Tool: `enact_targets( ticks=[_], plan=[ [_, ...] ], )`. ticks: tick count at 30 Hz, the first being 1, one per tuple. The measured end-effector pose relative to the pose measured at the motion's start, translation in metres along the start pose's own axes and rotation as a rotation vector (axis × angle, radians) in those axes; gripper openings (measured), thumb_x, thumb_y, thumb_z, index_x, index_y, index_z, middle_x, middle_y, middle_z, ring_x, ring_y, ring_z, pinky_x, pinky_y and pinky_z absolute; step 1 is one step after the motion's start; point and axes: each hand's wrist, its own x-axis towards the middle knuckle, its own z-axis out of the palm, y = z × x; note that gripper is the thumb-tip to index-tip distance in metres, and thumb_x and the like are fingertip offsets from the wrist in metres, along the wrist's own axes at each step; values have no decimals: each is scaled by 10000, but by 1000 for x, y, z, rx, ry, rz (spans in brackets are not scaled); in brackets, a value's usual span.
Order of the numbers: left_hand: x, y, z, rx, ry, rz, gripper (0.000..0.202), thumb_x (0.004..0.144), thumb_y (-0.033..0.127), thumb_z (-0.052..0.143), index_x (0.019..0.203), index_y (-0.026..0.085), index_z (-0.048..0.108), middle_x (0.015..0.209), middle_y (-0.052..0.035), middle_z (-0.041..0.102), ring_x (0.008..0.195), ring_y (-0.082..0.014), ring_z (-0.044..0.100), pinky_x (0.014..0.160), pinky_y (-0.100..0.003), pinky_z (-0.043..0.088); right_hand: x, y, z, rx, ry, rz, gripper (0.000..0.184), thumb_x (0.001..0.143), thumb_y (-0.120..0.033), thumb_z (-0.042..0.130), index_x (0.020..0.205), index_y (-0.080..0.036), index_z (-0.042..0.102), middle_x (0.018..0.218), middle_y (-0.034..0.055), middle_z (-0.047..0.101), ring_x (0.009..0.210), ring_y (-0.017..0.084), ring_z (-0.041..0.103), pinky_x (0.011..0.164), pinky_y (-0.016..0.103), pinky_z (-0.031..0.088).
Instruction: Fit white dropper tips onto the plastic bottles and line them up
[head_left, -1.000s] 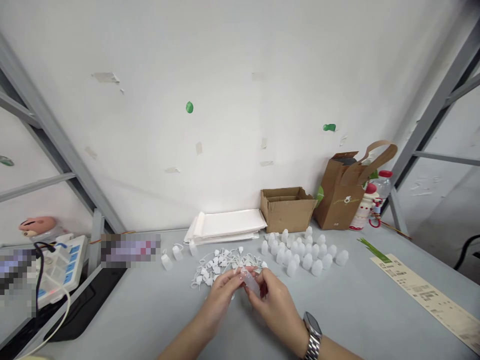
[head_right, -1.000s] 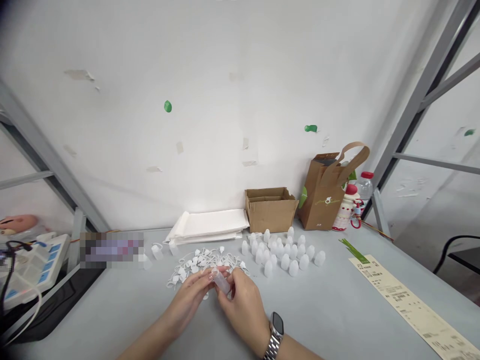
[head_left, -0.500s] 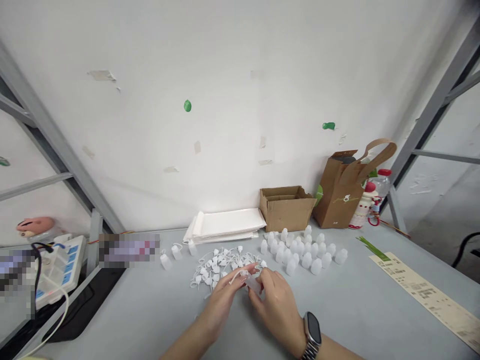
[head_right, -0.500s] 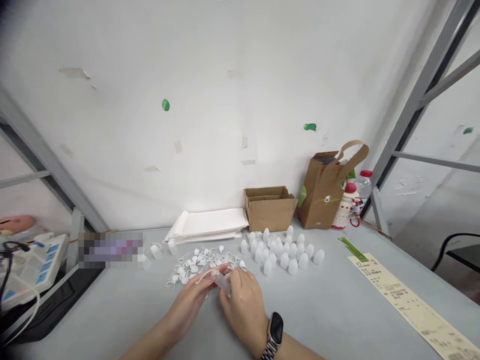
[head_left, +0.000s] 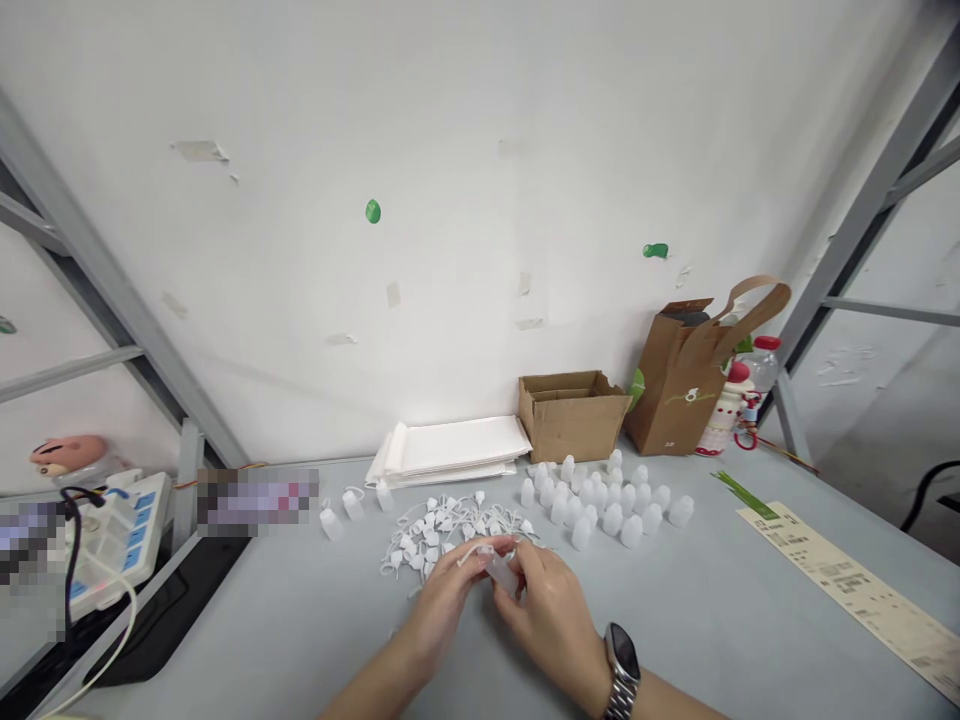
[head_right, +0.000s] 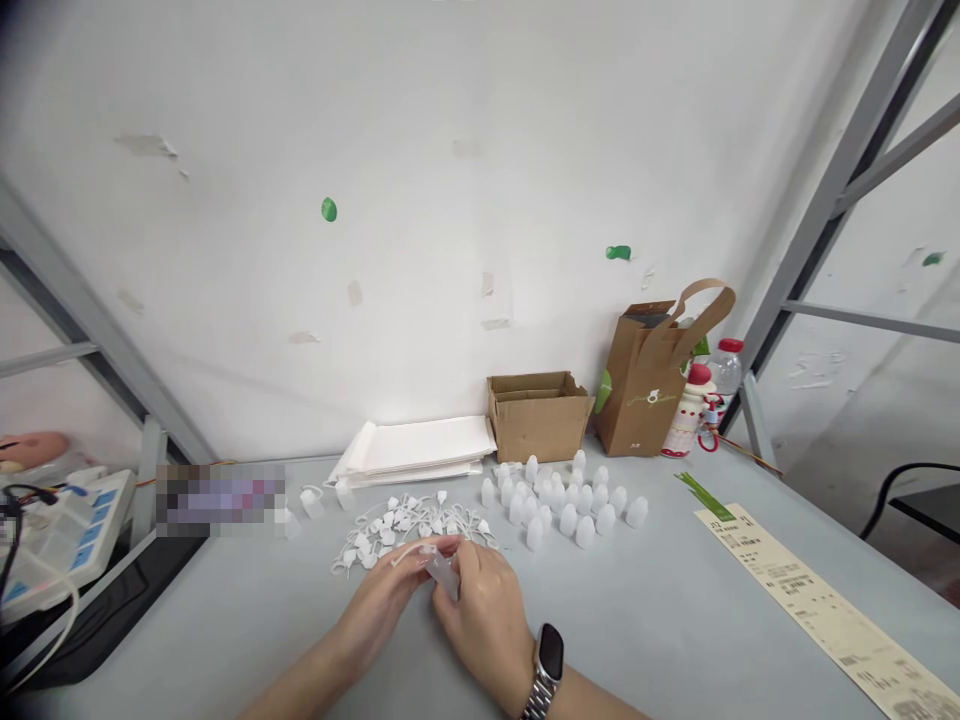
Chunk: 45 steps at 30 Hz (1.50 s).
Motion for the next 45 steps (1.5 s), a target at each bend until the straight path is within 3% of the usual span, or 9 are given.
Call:
enact_targets(
  ticks=[12, 19, 23, 30, 38, 45],
  plan=[
    [-4, 4, 4, -36, -49, 2, 335, 734, 206, 512, 1031, 208, 666, 1185, -35, 618, 1202, -252, 442, 1052, -396, 258, 3, -2, -4, 31, -43, 58, 108, 692, -119, 492, 704, -211, 437, 577, -11, 538, 536, 153, 523, 509, 245, 367],
    [-3, 2, 2, -32, -60, 1, 352, 724, 197, 493, 1027, 174, 669, 1185, -54, 616, 1215, -260, 424, 1067, -404, 223, 8, -6, -6, 366, -257, 340, 152, 695, -155, 503, 641, -218, 376, 562, -46, 479, 507, 120, 468, 473, 214, 332],
    [-2, 3, 2, -45, -81, -16, 372, 718, 196, 489, 1044, 155, 662, 1180, -74, 618, 1211, -265, 426, 1067, -410, 214, 11, -6, -4, 538, -268, 416, 236, 673, -204, 532, 590, -223, 313, 548, -53, 446, 506, 108, 424, 486, 217, 322],
    [-2, 6, 2, -51, -108, -1, 367, 735, 248, 471, 1027, 155, 673, 1173, -82, 621, 1175, -279, 455, 1034, -420, 253, 13, -6, -4, 772, -295, 517, 268, 617, -220, 583, 557, -218, 322, 524, -75, 385, 496, 88, 360, 480, 210, 308],
    [0, 5, 0, -154, -192, 11, 326, 769, 230, 476, 1027, 153, 661, 1113, -99, 640, 1090, -279, 513, 931, -407, 358, 16, -3, -4, 956, -386, 588, 319, 591, -280, 660, 561, -215, 349, 478, -91, 406, 428, 68, 361, 407, 193, 272],
    [-3, 8, 2, -230, -208, -67, 222, 790, 248, 467, 862, 170, 661, 1267, -93, 517, 1059, -305, 521, 652, -350, 508, 18, -5, -7, 1154, -533, 576, 353, 574, -341, 693, 561, -211, 365, 436, -102, 441, 349, 48, 366, 359, 183, 285]
  ],
)
